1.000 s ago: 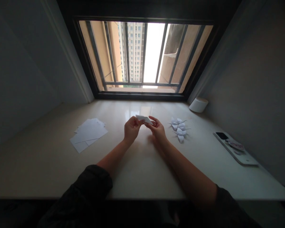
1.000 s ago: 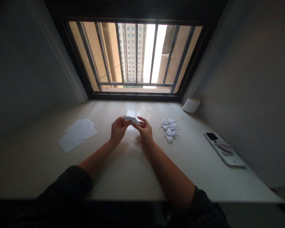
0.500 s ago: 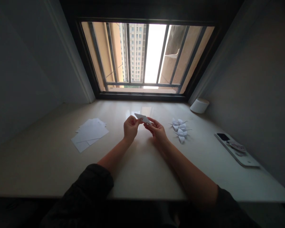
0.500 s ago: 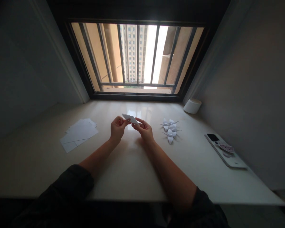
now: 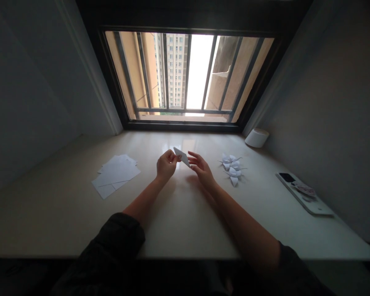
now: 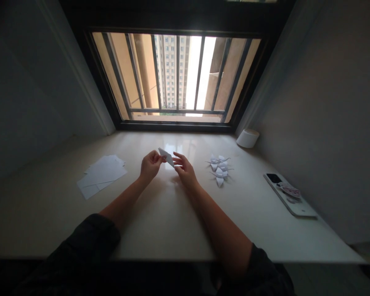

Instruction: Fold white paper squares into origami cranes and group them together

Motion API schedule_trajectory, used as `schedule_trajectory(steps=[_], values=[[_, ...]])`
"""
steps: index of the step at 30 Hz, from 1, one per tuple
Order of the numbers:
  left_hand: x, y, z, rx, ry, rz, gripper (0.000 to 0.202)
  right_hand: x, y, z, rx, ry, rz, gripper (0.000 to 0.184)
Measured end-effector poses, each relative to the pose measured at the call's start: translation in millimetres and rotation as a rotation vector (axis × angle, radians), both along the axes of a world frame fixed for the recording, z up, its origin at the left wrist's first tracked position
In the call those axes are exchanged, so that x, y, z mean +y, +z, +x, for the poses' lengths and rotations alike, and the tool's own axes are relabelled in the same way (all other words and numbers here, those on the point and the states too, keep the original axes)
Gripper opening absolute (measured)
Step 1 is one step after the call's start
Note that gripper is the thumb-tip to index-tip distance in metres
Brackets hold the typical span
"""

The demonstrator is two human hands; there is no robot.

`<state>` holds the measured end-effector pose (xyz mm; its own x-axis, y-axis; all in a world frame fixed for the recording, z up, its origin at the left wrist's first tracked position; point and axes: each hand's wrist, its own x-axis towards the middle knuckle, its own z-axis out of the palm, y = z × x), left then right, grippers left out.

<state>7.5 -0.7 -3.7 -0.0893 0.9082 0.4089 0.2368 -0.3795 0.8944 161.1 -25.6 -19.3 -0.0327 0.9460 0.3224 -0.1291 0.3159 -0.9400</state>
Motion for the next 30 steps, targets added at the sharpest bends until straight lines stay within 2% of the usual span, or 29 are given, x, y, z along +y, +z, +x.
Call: schedule_trajectory(steps=[4,7,10,14,19,22,24,27,30], values=[[-5.8,2.5,-1.0,0.254,-0.129,-0.019,0.023,2.3,-1.9,-1.2,0.056,-0.011,-0.025,0.039],[-10.7,2.9,1.4,0.307,-0.200,-0.009,0.012,3.2,-0.8,-1.2,0.045,0.003,-0.041,0.036],[-13.0,1.2,4.8,0.233,-0.230,-0.014,0.016,4.0,0.4,0.0,0.052,-0.050,-0.016,0.029],[-11.3,-2.5,8.5,0.032,-0.261,-0.068,0.024,4.4,2.3,2.0,0.015,-0.077,0.010,0.019],[-5.8,-2.1,8.5,-0.213,-0.277,-0.221,0.029,3.9,3.2,2.4,-0.005,-0.054,-0.028,0.026],[-5.2,1.1,6.8,-0.243,-0.260,-0.243,0.034,5.1,1.2,2.9,-0.011,-0.103,-0.008,0.033],[-5.7,2.3,6.0,-0.228,-0.295,-0.227,0.039,5.7,0.2,3.8,-0.033,-0.167,0.014,0.035],[-5.5,1.2,6.0,-0.215,-0.349,-0.172,0.045,5.1,0.3,5.1,-0.068,-0.249,0.027,0.036],[-3.7,-1.8,6.7,-0.210,-0.359,-0.098,0.042,4.3,0.8,5.2,-0.067,-0.271,0.026,0.035]])
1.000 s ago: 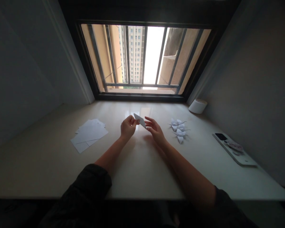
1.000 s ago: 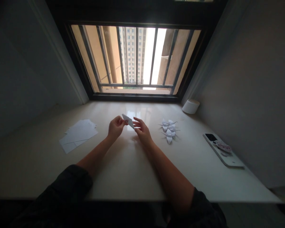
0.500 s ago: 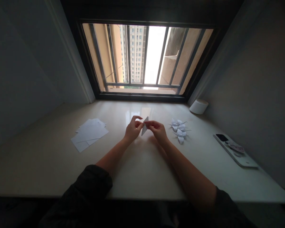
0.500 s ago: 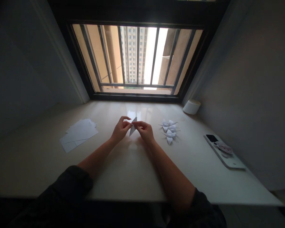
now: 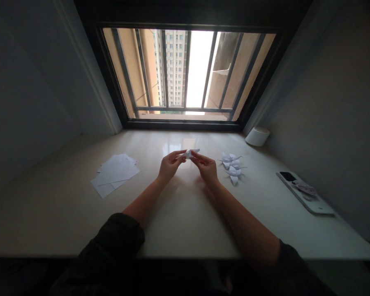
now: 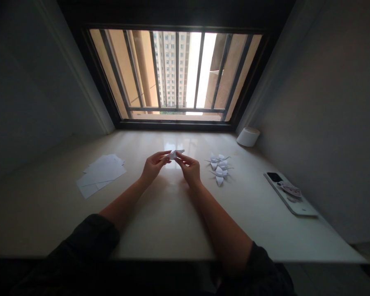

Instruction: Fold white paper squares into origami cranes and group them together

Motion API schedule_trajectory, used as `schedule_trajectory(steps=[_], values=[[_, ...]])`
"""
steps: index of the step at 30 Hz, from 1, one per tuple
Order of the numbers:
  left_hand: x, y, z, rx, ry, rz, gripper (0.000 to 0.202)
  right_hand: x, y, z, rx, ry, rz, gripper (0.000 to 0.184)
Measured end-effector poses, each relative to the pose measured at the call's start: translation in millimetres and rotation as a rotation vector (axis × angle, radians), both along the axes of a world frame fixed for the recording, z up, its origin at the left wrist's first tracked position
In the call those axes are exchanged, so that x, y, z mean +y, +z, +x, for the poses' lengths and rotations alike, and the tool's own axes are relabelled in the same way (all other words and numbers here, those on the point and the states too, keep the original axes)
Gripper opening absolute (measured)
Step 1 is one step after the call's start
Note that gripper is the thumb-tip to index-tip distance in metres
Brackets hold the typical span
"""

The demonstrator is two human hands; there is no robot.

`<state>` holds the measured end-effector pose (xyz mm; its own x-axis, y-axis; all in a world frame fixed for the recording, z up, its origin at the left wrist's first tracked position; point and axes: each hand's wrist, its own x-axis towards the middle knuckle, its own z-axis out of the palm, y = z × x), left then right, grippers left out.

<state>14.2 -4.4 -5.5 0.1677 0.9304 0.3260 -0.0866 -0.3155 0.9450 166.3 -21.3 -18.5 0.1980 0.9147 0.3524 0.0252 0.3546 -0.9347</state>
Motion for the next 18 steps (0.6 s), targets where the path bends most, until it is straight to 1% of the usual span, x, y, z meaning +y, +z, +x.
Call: schedule_trajectory(steps=[3,6,12,15,18], values=[[1.4,-1.4,0.2,0.006,0.024,0.036,0.040,0.1,0.0,-0.4,0.030,0.006,0.001,0.035],[1.4,-0.7,-0.4,-0.025,0.036,0.023,0.039,0.1,1.4,-0.2,0.038,0.035,0.007,0.034],[2.2,-1.0,-1.3,-0.043,-0.003,0.027,0.034,-2.5,7.2,1.3,0.016,0.158,0.042,0.038],[2.4,-0.7,-1.6,-0.037,-0.008,0.032,0.032,-2.6,7.4,1.9,0.035,0.160,0.041,0.032],[-0.1,2.9,-3.0,-0.032,0.001,0.042,0.032,-1.7,7.0,2.0,0.073,0.143,0.027,0.032]])
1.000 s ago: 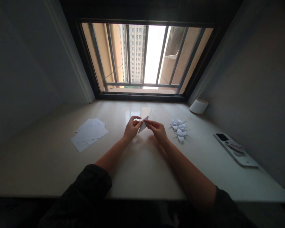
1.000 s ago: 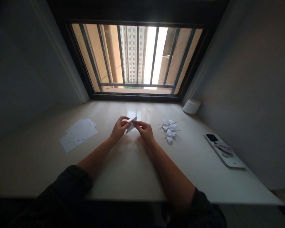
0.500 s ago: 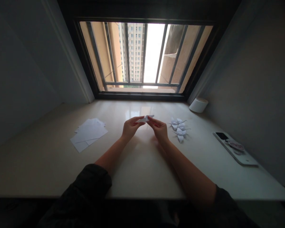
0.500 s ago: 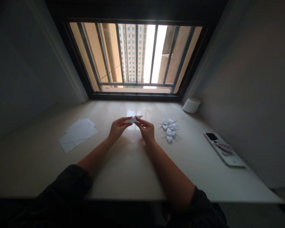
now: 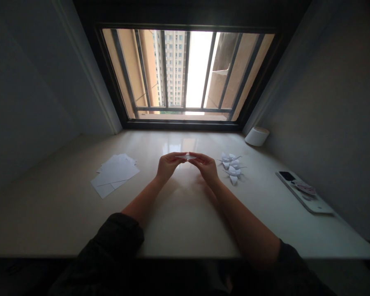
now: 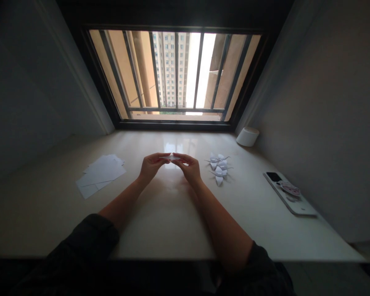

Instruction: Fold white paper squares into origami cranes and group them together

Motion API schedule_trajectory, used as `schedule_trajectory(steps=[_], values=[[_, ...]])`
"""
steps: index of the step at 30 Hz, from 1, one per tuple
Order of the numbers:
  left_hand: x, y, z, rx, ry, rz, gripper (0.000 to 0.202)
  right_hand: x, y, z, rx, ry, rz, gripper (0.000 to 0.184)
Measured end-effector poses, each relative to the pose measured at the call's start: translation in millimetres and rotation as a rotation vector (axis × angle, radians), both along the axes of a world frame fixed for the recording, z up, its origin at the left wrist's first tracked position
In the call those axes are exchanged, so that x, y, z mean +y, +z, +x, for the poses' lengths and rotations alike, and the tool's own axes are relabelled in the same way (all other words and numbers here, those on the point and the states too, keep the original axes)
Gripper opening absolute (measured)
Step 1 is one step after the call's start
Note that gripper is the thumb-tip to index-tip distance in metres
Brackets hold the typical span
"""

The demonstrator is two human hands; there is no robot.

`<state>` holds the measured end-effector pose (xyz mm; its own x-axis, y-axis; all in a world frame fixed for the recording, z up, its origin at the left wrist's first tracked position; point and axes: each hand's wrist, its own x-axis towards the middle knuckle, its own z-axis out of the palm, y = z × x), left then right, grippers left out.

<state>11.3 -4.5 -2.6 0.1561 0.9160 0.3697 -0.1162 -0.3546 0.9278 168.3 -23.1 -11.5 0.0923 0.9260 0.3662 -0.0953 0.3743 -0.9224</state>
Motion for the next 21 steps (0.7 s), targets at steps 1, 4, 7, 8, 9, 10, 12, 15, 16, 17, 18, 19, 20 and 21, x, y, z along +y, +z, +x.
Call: schedule_trajectory(steps=[1,4,7,8,9,10,12,15,16,17,18,19,20,21], values=[[-1.3,1.6,-0.8,0.017,0.008,0.016,0.030,0.2,0.2,-0.1,0.012,-0.005,-0.007,0.032],[-5.0,5.6,-3.6,0.110,0.055,0.088,0.024,-0.3,1.9,-0.6,0.033,-0.014,-0.025,0.033],[-6.3,6.3,-4.8,0.149,0.092,0.118,0.020,-1.8,4.1,-1.0,0.050,0.015,-0.029,0.030],[-6.2,6.0,-4.7,0.143,0.092,0.117,0.019,-2.3,4.7,-1.0,0.059,0.030,-0.029,0.030],[-5.9,5.5,-4.3,0.132,0.087,0.112,0.019,-2.7,5.2,-0.9,0.066,0.045,-0.030,0.029],[-5.6,5.1,-3.8,0.117,0.079,0.104,0.019,-3.0,5.6,-0.8,0.071,0.056,-0.033,0.028],[-4.8,4.6,-2.6,0.076,0.065,0.079,0.019,-3.6,6.2,-0.7,0.073,0.059,-0.038,0.026],[-4.0,4.8,-1.7,0.024,0.055,0.044,0.019,-4.3,6.9,-0.8,0.072,0.047,-0.031,0.021],[-3.8,4.9,-1.8,0.016,0.055,0.036,0.018,-4.5,7.1,-1.0,0.073,0.045,-0.027,0.020],[-3.6,5.0,-2.0,0.012,0.058,0.029,0.018,-4.7,7.3,-1.3,0.073,0.043,-0.025,0.018],[-3.5,4.9,-2.3,0.009,0.061,0.024,0.018,-4.8,7.5,-1.6,0.073,0.040,-0.023,0.017],[-3.3,4.6,-2.6,0.004,0.063,0.018,0.018,-4.9,7.6,-1.9,0.074,0.035,-0.022,0.016],[-3.1,4.2,-2.8,-0.004,0.064,0.011,0.019,-5.0,7.7,-2.1,0.074,0.028,-0.023,0.016],[-2.8,3.6,-3.0,-0.013,0.066,0.004,0.019,-5.0,7.6,-2.3,0.075,0.018,-0.023,0.016]])
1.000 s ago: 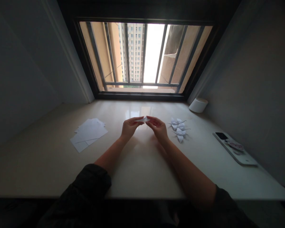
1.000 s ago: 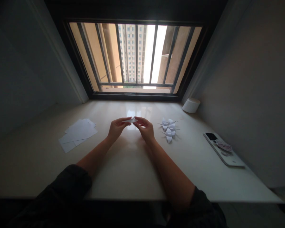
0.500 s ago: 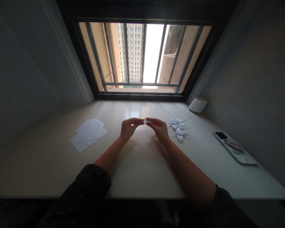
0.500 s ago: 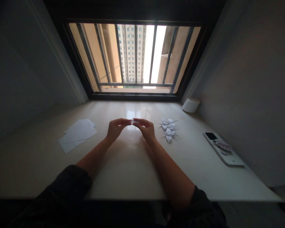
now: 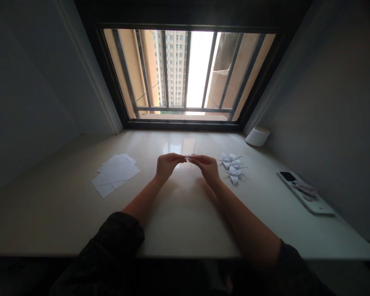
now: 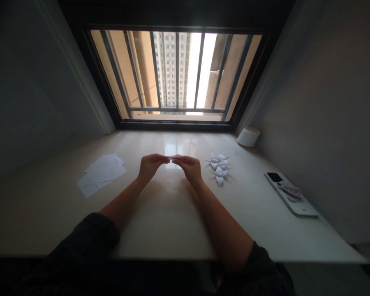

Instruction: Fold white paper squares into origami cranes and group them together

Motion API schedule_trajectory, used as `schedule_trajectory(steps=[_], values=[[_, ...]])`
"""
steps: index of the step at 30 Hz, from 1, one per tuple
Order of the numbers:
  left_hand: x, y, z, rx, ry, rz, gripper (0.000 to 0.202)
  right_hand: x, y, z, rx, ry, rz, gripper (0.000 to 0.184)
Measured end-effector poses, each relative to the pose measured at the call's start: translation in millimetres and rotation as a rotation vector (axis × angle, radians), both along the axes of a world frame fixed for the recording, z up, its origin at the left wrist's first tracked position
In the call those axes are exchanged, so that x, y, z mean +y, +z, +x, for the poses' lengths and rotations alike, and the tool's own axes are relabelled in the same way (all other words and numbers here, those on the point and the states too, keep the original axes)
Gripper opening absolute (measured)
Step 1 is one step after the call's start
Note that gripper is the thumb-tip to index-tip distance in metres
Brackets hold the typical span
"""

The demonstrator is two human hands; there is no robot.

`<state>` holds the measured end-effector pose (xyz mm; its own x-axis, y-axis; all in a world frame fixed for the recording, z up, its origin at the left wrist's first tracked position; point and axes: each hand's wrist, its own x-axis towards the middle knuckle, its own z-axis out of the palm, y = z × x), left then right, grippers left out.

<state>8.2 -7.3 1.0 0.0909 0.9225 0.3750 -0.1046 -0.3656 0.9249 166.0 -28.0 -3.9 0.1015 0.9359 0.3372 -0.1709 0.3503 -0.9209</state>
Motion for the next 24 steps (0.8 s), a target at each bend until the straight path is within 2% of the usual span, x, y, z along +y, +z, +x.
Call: schedule_trajectory(steps=[24], values=[[1.5,-5.6,-0.9,0.053,0.036,-0.008,0.024,0.5,-3.5,0.9,-0.034,-0.061,-0.073,0.021]])
